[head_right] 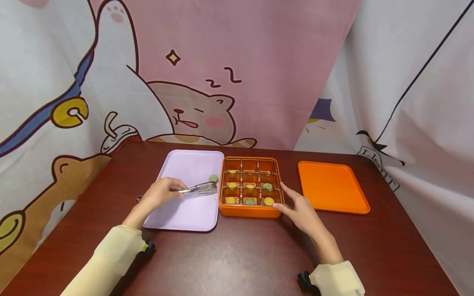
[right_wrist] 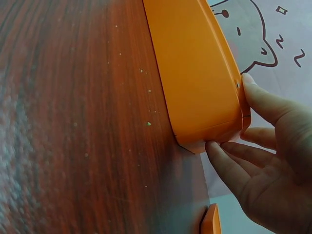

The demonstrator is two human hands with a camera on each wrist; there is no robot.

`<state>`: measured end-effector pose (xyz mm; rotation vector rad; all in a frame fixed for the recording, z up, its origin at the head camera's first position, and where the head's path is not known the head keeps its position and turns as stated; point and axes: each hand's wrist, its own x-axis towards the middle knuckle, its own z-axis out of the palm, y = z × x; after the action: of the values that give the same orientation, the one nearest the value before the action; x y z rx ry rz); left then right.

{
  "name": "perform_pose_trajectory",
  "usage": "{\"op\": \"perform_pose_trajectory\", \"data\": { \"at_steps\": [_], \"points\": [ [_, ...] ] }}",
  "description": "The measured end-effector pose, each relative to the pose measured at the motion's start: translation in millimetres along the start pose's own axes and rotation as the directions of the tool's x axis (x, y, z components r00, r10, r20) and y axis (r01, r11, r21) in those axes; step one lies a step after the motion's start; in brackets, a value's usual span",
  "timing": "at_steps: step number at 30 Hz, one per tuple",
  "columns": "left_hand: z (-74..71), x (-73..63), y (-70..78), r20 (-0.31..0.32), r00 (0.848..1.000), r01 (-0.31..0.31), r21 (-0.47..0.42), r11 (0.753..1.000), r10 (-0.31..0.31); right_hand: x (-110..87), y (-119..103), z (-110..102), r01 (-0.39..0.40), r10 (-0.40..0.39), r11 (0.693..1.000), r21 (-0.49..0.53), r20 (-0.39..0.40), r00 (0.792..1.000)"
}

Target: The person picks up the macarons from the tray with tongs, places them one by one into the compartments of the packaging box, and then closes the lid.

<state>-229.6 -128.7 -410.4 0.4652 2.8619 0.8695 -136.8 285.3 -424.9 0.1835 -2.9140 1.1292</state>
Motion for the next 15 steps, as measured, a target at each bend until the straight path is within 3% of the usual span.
{"op": "perform_pose_trajectory", "data": {
  "at_steps": [4, 15],
  "points": [
    [-2.3, 1.3, 0.9, 0.006, 1.000, 0.008, 0.008, 1.000, -0.008, 0.3, -0.3, 0.0, -0.004, 0.004, 1.000, 0.008, 0.006, 1.000],
    [-22.9, 8.4, 12.6, -0.062, 0.998, -0.002, -0.013, 1.000, 0.002, 0.6, -0.7, 0.0, 0.000, 0.000, 1.000, -0.004, -0.003, 1.000]
  ]
}}
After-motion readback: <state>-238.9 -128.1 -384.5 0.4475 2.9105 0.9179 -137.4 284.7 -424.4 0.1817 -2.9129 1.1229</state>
